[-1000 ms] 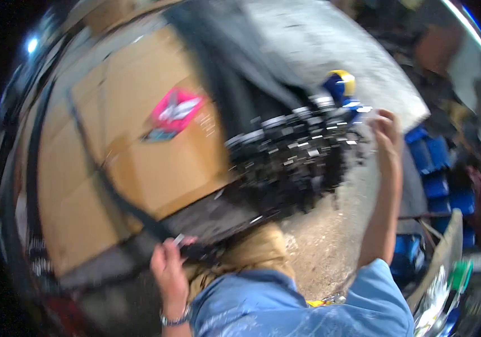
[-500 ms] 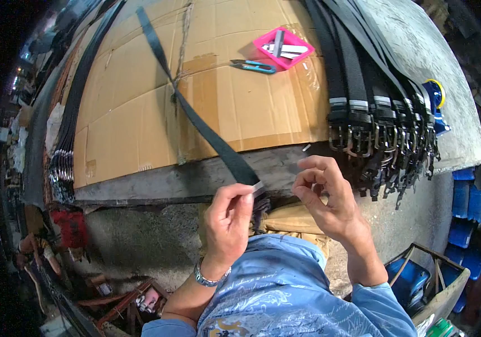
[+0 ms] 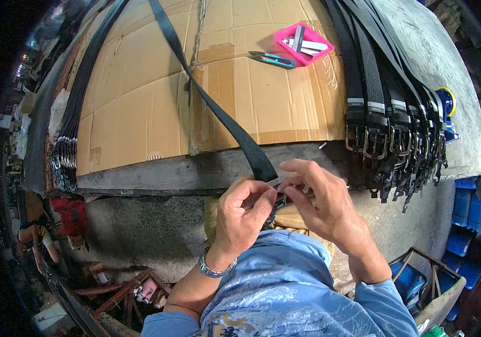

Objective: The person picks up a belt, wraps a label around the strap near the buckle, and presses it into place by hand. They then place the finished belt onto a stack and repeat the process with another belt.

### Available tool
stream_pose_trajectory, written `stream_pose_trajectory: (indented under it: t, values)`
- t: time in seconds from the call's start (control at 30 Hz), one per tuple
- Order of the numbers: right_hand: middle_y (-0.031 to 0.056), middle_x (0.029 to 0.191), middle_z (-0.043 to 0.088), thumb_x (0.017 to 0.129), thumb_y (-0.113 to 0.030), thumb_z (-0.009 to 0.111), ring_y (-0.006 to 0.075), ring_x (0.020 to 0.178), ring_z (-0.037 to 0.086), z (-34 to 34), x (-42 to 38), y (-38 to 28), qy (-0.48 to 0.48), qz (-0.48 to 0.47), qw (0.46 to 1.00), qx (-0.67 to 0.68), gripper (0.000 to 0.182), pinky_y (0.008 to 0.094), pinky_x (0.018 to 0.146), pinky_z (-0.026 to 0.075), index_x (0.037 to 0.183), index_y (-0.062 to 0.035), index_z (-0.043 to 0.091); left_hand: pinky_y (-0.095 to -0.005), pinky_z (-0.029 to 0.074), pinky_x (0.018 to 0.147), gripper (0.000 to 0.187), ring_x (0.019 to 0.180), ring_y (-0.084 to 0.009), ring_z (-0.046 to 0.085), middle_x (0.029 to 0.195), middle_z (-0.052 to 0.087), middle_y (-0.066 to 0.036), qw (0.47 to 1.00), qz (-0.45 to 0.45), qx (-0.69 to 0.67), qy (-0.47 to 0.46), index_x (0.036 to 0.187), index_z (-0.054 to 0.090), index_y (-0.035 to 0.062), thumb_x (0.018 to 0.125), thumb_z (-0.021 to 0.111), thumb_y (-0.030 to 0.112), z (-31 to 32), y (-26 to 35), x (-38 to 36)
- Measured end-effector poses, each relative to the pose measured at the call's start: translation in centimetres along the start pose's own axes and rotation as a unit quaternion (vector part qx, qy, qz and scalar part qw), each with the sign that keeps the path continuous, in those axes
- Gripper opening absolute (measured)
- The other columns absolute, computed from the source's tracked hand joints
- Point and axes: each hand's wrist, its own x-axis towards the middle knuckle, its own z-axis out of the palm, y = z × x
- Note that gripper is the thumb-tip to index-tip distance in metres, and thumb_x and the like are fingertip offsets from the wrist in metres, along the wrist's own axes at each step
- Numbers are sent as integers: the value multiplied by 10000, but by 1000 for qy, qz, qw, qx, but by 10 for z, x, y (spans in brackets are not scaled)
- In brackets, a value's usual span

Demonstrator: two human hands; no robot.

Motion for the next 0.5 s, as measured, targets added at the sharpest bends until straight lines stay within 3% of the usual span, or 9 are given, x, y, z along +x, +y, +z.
stream_pose_trajectory:
  t: [0.13,0.2,0.37,0.5]
  values:
    - [138,896,642,823,-2,637,318,813,639,-5,5,-1,86,-27,996,-27,307,385,688,515,1124,-20,580,-228,467,614,112,705,-84,577,821,582,-33,999,25,5,20,876,631,-15,895,658,92,0,-4,2]
    - [136,897,632,814,-7,654,290,794,637,-11,6,-2,104,11,994,-18,261,365,681,514,1072,-23,619,-222,449,598,114,681,-73,553,811,571,-24,999,32,-3,19,876,632,-11,898,658,97,-1,-5,2]
    - [133,875,617,860,-196,693,238,760,630,-8,1,0,26,58,997,42,238,337,639,502,995,-6,643,-207,427,602,111,684,-55,523,808,565,-6,999,31,-17,14,879,640,5,910,655,110,-2,-6,2]
    - [133,846,616,851,-194,704,241,721,627,-5,-1,-4,10,97,993,64,229,340,637,497,963,-4,645,-207,428,609,113,699,-51,523,813,569,-5,999,27,-27,27,881,645,10,913,657,117,0,-6,2]
